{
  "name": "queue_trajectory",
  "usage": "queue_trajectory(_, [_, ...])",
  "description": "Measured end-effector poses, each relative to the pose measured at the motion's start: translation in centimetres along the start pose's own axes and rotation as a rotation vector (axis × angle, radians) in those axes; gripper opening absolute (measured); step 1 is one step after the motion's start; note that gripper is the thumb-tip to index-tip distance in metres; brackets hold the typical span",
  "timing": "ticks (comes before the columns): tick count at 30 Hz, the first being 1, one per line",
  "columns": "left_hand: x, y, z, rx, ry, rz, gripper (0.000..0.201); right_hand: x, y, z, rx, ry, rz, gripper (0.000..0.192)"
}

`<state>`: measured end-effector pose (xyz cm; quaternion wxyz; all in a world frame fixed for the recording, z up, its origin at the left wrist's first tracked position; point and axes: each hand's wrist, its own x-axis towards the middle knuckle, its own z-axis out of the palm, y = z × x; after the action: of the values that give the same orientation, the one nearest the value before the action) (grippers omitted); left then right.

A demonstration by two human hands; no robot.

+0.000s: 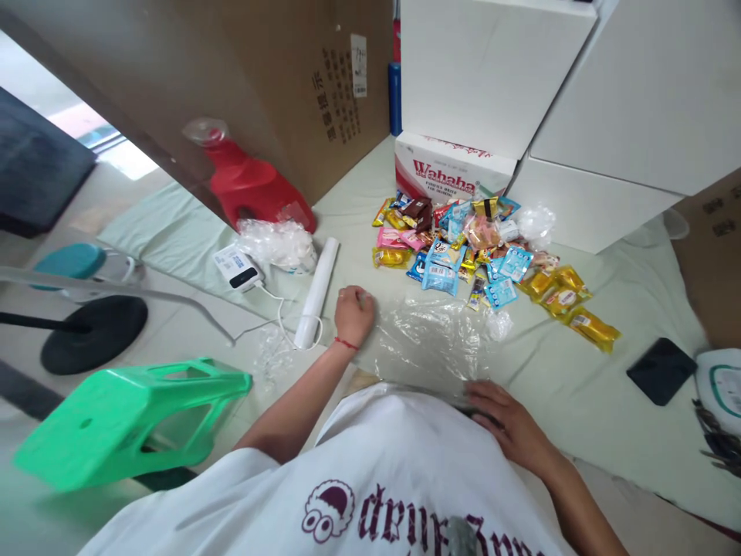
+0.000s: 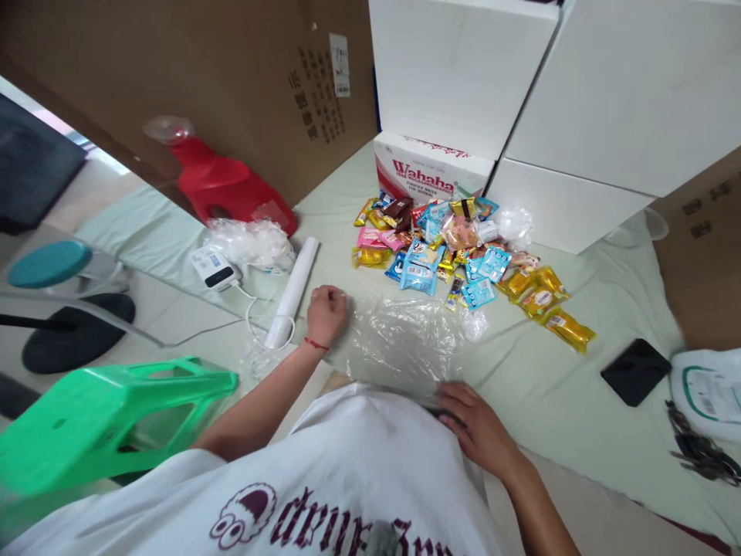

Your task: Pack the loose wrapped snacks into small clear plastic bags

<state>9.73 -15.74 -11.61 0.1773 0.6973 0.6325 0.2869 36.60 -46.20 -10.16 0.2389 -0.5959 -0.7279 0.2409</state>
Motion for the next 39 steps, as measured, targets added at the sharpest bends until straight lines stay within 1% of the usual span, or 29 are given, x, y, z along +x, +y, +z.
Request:
queue_trajectory(1, [-0.5,0.4,-0.5,-0.011,0.086,0.071,0.016,0.6,-0.1,-0.5,-0.006,0.065,0.009,0.033])
queue_trajectory(2, [-1.3,0.9,-0.9,-0.022,0.131,0.164,0.019,1.6,-0.1,-0.9,-0.021,0.134,0.019,0.033])
queue_trajectory(3, [-2.1,1.6,-1.1,-0.03,0.114,0.274,0.02,2.7,0.0,-1.1,-0.041,0.191,0.021,0.033])
queue_trajectory(4, [-3.0,2.2,-1.1,-0.025,0.039,0.385,0.021,4.0,0.2,-1.0,-0.062,0.223,0.016,0.034])
queue_trajectory(5, [-3.8,2.8,-0.8,-0.001,-0.07,0.486,0.022,5.2,0.4,-0.8,-0.083,0.223,0.006,0.036])
queue_trajectory(6, [-4.4,3.3,-0.4,0.042,-0.186,0.562,0.023,6.2,0.7,-0.3,-0.102,0.199,-0.001,0.037])
queue_trajectory(7, [-4.8,3.6,0.2,0.097,-0.279,0.605,0.025,6.9,1.0,0.3,-0.122,0.162,-0.003,0.039])
queue_trajectory(8, [-5.0,3.7,0.9,0.155,-0.337,0.617,0.028,7.1,1.3,0.9,-0.141,0.12,0.003,0.042])
queue_trajectory(9, [-4.9,3.6,1.6,0.204,-0.363,0.606,0.033,7.0,1.7,1.5,-0.155,0.085,0.018,0.044])
queue_trajectory(11, [-4.1,3.2,2.9,0.253,-0.378,0.571,0.043,5.7,2.4,2.2,-0.162,0.05,0.057,0.047])
queue_trajectory(12, [-3.5,3.0,3.5,0.26,-0.385,0.563,0.047,4.8,2.7,2.2,-0.149,0.051,0.076,0.047])
queue_trajectory(14, [-2.5,2.7,4.2,0.256,-0.409,0.571,0.05,3.5,3.1,1.3,-0.082,0.067,0.115,0.042])
queue_trajectory(16, [-2.0,2.7,4.7,0.249,-0.422,0.6,0.053,3.9,3.5,-0.6,-0.01,0.111,0.17,0.037])
queue_trajectory(17, [-1.8,2.7,4.8,0.249,-0.422,0.615,0.055,5.1,3.7,-1.7,-0.002,0.152,0.195,0.036])
queue_trajectory(18, [-1.8,2.8,4.9,0.252,-0.421,0.627,0.057,6.9,3.8,-2.9,-0.022,0.2,0.211,0.036])
queue_trajectory(20, [-1.9,2.8,5.0,0.261,-0.419,0.64,0.061,11.9,4.0,-4.8,-0.157,0.291,0.192,0.034])
queue_trajectory(21, [-1.9,2.7,5.0,0.267,-0.419,0.642,0.062,14.9,4.0,-5.3,-0.243,0.295,0.174,0.033])
queue_trajectory(22, [-2.0,2.7,5.0,0.272,-0.419,0.644,0.063,17.9,4.0,-5.6,-0.329,0.266,0.172,0.033])
queue_trajectory(23, [-2.0,2.6,5.0,0.276,-0.421,0.648,0.063,20.7,3.9,-5.6,-0.406,0.222,0.184,0.036])
queue_trajectory(25, [-2.0,2.5,4.9,0.28,-0.424,0.652,0.064,25.3,3.7,-5.0,-0.529,0.09,0.229,0.051])
queue_trajectory(26, [-1.9,2.5,4.9,0.28,-0.425,0.653,0.064,26.9,3.8,-4.6,-0.572,0.034,0.254,0.055])
queue_trajectory(28, [-1.9,2.4,4.9,0.277,-0.425,0.65,0.064,28.5,4.2,-4.2,-0.593,-0.033,0.302,0.054])
queue_trajectory(29, [-1.9,2.4,4.8,0.273,-0.426,0.648,0.063,28.6,4.6,-4.4,-0.567,-0.04,0.318,0.052])
queue_trajectory(31, [-1.9,2.4,4.8,0.263,-0.431,0.641,0.063,27.4,5.4,-5.7,-0.455,-0.002,0.312,0.05])
queue_trajectory(34, [-1.6,2.4,4.9,0.248,-0.446,0.633,0.064,23.8,5.5,-9.4,-0.273,0.185,0.241,0.054])
queue_trajectory(36, [-1.2,2.5,5.1,0.239,-0.451,0.63,0.064,21.0,4.3,-11.4,-0.193,0.281,0.196,0.057])
queue_trajectory(37, [-0.9,2.6,5.2,0.235,-0.454,0.628,0.063,19.7,3.3,-11.7,-0.167,0.282,0.166,0.058])
queue_trajectory(38, [-0.7,2.6,5.3,0.232,-0.455,0.625,0.063,18.6,2.3,-11.5,-0.151,0.252,0.13,0.057])
queue_trajectory(39, [-0.4,2.7,5.4,0.23,-0.458,0.622,0.062,17.8,1.2,-10.7,-0.15,0.203,0.096,0.055])
